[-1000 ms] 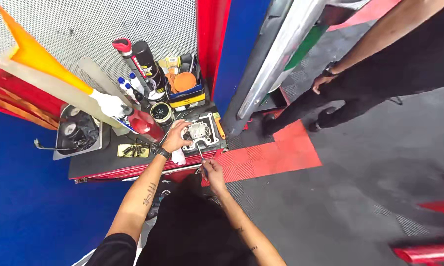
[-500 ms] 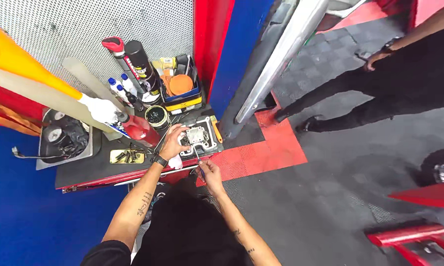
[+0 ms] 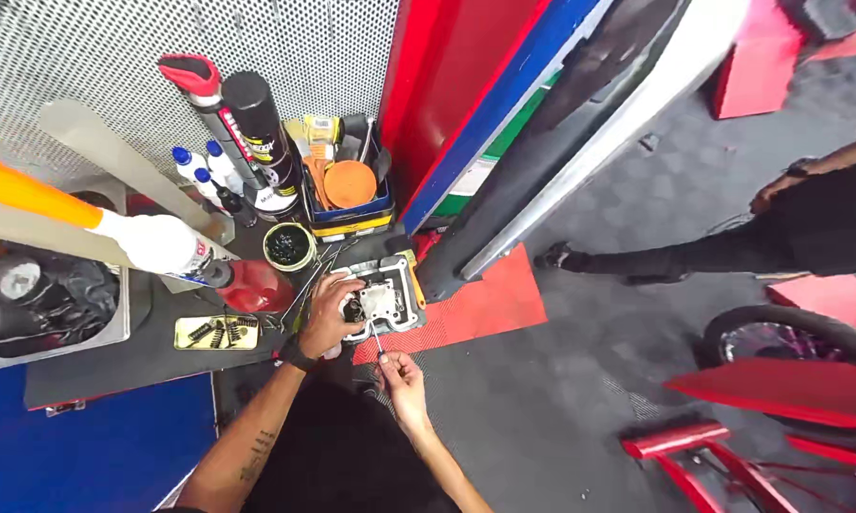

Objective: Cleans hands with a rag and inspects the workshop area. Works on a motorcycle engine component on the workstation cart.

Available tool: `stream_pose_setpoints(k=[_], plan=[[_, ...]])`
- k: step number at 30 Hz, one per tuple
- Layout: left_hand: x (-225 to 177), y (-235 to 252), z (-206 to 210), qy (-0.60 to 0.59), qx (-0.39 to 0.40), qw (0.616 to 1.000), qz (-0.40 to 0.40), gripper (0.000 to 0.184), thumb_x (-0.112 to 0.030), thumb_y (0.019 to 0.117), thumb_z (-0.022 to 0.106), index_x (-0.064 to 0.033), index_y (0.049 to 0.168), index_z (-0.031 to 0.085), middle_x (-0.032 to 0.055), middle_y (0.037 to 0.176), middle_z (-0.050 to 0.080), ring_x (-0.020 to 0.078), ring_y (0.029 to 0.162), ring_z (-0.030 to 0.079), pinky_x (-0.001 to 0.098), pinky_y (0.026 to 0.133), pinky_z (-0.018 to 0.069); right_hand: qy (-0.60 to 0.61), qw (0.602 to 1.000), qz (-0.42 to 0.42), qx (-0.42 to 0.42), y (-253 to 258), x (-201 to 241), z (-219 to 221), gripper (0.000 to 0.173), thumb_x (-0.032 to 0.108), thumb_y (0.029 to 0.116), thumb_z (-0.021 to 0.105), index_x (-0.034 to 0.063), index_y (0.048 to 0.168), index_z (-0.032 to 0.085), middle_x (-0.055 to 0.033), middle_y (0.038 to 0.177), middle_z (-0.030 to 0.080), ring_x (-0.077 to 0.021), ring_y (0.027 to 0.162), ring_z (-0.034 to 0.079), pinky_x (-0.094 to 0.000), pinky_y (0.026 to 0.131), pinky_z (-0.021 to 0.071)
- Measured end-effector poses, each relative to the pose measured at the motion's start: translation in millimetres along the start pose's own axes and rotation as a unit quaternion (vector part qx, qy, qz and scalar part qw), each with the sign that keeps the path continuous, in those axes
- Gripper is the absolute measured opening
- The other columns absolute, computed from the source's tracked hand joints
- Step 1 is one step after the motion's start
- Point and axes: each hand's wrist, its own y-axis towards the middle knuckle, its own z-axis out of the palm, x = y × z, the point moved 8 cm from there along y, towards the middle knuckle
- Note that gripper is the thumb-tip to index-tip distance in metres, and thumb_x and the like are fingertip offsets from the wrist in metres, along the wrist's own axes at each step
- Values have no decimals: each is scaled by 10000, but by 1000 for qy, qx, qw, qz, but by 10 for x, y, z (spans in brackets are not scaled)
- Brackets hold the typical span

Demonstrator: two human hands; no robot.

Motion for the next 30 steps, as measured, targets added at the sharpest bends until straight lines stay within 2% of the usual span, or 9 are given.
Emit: stream_pose_setpoints(k=[2,8,12,15,18,20,24,27,30], plan=[[14,-7,16,1,-7,1000,7,714,-241,602,937,-145,1266,690,15,1328,674,292,1410,466,545,1211,315,-10,1000,-11,-13,-9,17,-16,134,93,1013,598,-25,1012,661,-76,748,684,-97,526,566,-233,473,479],[52,-27,36,-10,-22,1000,11,645,-287,636,899,-144,1234,702,-6,1305,691,285,1394,487,572,1220,274,113,992,35,39,-3,-109,40,214,144,1059,514,-8,1008,656,-114,780,692,-71,507,547,-202,442,444],[42,-22,33,-14,-23,1000,6,628,-290,652,893,-157,1233,698,-15,1306,690,281,1399,483,592,1214,263,96,995,27,30,5,-97,32,198,138,1056,528,-11,1033,656,-116,791,690,-83,529,562,-209,458,460],[47,-28,38,-15,-24,1000,4,623,-284,653,896,-161,1231,700,-20,1312,687,280,1404,481,598,1219,260,37,999,3,-12,-2,-30,-24,108,54,982,622,-25,1044,665,-94,774,690,-89,542,581,-225,482,496],[50,-31,35,-20,-33,999,4,624,-277,647,898,-168,1230,702,-23,1308,689,273,1394,492,595,1221,261,20,999,8,-28,0,-6,-42,137,32,930,690,-26,1052,666,-84,754,674,-99,548,587,-235,487,508],[53,-37,34,-22,-35,999,4,622,-275,652,895,-174,1234,700,-29,1309,688,267,1396,489,597,1223,253,59,998,29,-2,-2,-34,-7,114,67,980,634,-21,1046,664,-96,746,668,-94,532,573,-226,470,487],[55,-38,33,-21,-34,999,7,611,-276,662,894,-175,1233,701,-35,1306,688,250,1402,484,570,1239,238,182,976,103,59,-18,-152,94,251,196,1058,511,5,1018,669,-101,735,659,-88,507,565,-215,440,466],[47,-35,32,-20,-30,999,6,607,-284,672,887,-174,1239,699,-38,1309,686,245,1402,478,550,1239,236,206,971,102,73,-9,-194,112,221,206,1048,547,19,1019,662,-106,761,657,-95,528,575,-221,453,476],[45,-36,31,-21,-32,999,8,611,-277,667,886,-177,1240,697,-41,1310,684,248,1394,481,550,1228,256,169,982,67,52,33,-207,66,149,134,1012,615,0,1054,664,-135,806,677,-109,557,596,-231,478,501]])
